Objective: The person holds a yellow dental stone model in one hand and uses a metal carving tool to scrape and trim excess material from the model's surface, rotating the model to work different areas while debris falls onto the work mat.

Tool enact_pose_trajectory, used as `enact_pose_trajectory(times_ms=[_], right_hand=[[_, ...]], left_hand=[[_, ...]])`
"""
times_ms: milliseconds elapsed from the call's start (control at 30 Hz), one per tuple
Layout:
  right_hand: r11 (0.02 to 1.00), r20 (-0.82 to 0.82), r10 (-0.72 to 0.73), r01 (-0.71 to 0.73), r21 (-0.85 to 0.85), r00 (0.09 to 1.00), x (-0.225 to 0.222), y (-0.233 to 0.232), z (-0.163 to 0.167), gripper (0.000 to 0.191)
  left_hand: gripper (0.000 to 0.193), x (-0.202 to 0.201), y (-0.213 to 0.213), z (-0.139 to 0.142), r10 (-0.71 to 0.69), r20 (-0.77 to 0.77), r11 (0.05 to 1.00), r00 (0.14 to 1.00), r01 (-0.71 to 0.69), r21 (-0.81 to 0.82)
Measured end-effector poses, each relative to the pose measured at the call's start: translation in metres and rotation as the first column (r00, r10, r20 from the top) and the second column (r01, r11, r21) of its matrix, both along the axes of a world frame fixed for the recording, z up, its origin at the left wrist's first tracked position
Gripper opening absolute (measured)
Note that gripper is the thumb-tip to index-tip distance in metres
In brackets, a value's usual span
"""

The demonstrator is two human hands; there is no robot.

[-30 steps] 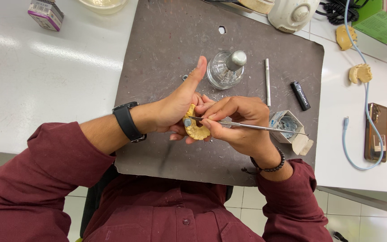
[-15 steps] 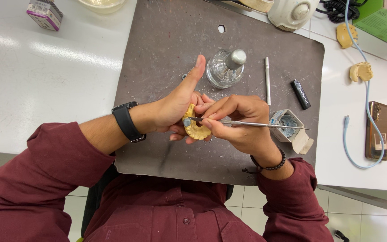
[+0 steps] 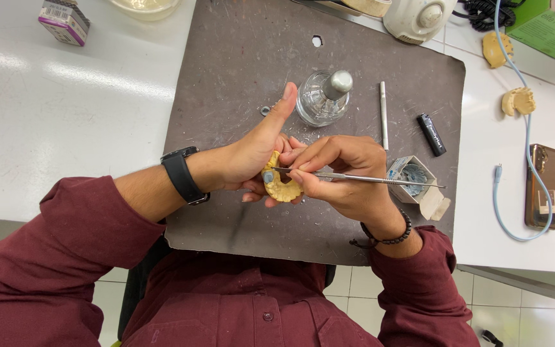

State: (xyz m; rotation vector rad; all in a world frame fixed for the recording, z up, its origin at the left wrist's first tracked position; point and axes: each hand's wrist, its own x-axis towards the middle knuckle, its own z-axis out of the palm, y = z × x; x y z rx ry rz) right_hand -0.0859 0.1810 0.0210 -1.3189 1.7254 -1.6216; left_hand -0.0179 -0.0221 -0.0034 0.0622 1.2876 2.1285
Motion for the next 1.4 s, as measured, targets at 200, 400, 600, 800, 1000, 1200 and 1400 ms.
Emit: enact_pose_trajectory(times_ms=[200,400,600,800,1000,1200,1400], right_hand=[[0.996,0.076,0.047,-0.053,0.078,0.996,-0.006,0.002,0.005,0.012],[0.992,-0.128,0.053,-0.038,0.122,0.99,-0.006,0.0,0.009,0.012],[0.988,-0.055,0.025,-0.017,0.151,0.998,-0.004,0.0,0.011,0.012],[0.99,-0.056,0.051,-0.043,0.135,0.997,-0.004,0.0,0.01,0.011],[0.993,-0.011,0.055,-0.054,0.102,0.998,-0.003,0.0,0.011,0.013],[0.997,-0.092,0.036,-0.03,0.067,0.995,0.0,-0.001,0.012,0.014],[0.992,-0.176,0.046,-0.025,0.12,0.983,-0.002,-0.001,0.013,0.014]], left_hand=[[0.105,0.0,0.001,0.0,-0.076,-0.036,0.98,0.996,0.068,-0.185],[0.104,0.0,0.003,0.001,-0.051,-0.031,0.976,0.998,0.043,-0.214],[0.102,-0.001,0.003,-0.001,-0.051,-0.031,0.973,0.998,0.043,-0.225],[0.101,0.0,0.003,-0.002,-0.073,-0.031,0.973,0.997,0.064,-0.224],[0.1,-0.002,0.003,-0.001,-0.068,0.046,0.979,0.997,0.075,-0.189],[0.102,-0.001,0.003,-0.004,-0.062,0.019,0.98,0.998,0.064,-0.187],[0.101,-0.002,0.006,-0.005,-0.067,0.032,0.984,0.997,0.072,-0.164]])
